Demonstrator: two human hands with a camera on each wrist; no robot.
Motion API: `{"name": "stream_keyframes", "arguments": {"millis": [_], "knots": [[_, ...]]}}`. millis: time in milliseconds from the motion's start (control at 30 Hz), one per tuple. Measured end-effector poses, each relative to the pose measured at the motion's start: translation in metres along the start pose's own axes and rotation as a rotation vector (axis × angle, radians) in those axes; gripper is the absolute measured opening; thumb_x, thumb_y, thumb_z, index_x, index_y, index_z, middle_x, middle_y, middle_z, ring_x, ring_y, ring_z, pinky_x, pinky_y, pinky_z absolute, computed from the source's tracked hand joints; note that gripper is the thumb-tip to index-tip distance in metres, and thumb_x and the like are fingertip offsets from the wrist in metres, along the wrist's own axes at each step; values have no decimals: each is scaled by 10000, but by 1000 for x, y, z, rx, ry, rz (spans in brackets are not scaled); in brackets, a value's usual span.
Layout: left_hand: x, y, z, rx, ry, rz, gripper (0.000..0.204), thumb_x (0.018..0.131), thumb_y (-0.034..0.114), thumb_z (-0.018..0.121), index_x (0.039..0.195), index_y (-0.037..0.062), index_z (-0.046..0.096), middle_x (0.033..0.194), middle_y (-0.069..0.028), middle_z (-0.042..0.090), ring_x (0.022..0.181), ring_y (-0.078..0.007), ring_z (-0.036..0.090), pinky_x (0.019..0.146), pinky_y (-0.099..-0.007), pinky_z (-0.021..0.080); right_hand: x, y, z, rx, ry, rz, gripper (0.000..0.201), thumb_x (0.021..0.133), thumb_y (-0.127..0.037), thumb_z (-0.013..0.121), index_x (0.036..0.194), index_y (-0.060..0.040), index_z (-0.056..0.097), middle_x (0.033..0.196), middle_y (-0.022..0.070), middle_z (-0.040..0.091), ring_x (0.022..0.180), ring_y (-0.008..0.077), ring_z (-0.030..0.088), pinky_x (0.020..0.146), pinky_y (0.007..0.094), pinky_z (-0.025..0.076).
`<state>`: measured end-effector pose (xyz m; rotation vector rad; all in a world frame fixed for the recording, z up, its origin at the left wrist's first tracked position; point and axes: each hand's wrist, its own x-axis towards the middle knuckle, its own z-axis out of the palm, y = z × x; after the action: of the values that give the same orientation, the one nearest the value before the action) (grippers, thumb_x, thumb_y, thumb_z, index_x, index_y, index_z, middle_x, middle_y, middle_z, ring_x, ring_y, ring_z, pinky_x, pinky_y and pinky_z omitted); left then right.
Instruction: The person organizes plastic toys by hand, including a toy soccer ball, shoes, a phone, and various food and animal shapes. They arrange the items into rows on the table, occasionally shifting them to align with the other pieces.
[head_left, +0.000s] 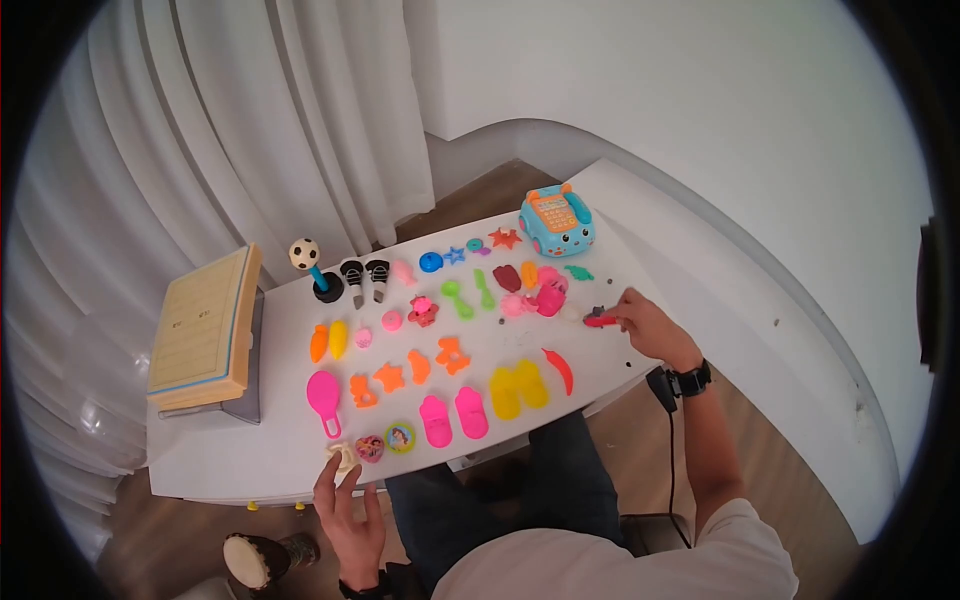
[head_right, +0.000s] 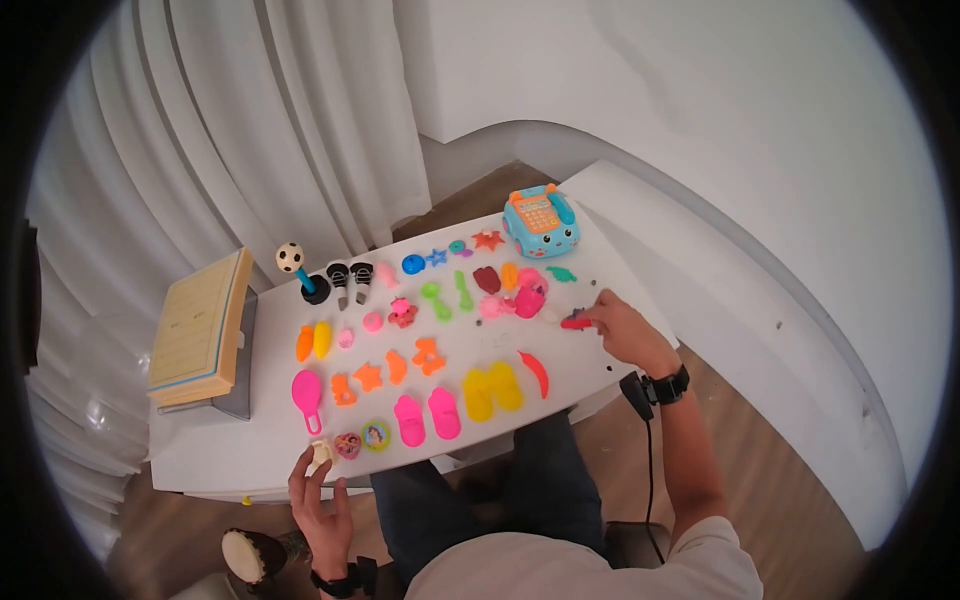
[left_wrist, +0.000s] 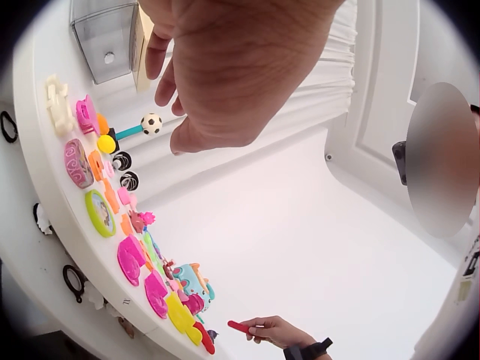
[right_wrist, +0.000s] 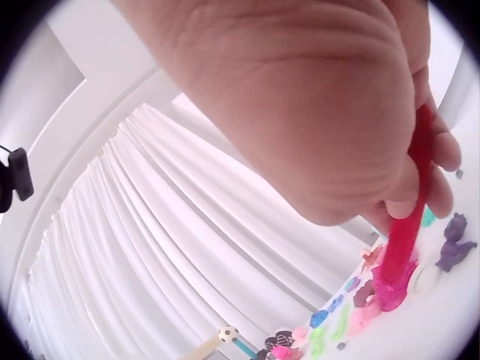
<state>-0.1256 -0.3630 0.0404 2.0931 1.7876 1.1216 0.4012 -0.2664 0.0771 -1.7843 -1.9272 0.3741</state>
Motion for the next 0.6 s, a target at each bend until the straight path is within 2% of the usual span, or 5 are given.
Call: {"name": "stream_keyframes", "arguments": {"millis": [33,133,433,467,600], "knots": [[1,0,3,-14,-7,14,361,898,21,761,1258,17,733,1493,-178,604,1343,-386,589,1104,-496,465,-6,8,-3,-6,3,3,282,889,18,648,1114,-62,797,1006,170,725,925,341,712,842,439,569],[5,5,8,-45,-27,32,361,905,26,755,1265,14,736,1491,-180,604,1335,-380,598,1098,-491,466,-14,13,-11,-231,-187,24,206,845,-28,679,976,-96,822,977,119,759,994,340,725,877,435,578],[4,8,5,-54,-16,47,366,899,-2,755,1263,14,724,1489,-189,598,1311,-378,616,1060,-474,501,15,12,24,-321,-342,-134,201,855,-53,681,977,-157,802,965,58,754,1008,310,710,862,447,564],[2,6,3,-49,-12,45,362,897,-9,757,1256,12,720,1491,-192,595,1301,-376,620,1050,-472,511,20,3,22,-337,-396,-143,229,856,-41,678,1022,-150,792,1069,63,736,1064,310,697,892,451,559],[-4,0,-1,-33,-20,21,340,902,-8,758,1239,-2,712,1493,-200,592,1276,-372,631,1035,-475,527,26,4,28,-327,-366,-193,234,849,-38,695,1048,-132,777,1169,64,705,1120,300,680,919,443,557]]}}
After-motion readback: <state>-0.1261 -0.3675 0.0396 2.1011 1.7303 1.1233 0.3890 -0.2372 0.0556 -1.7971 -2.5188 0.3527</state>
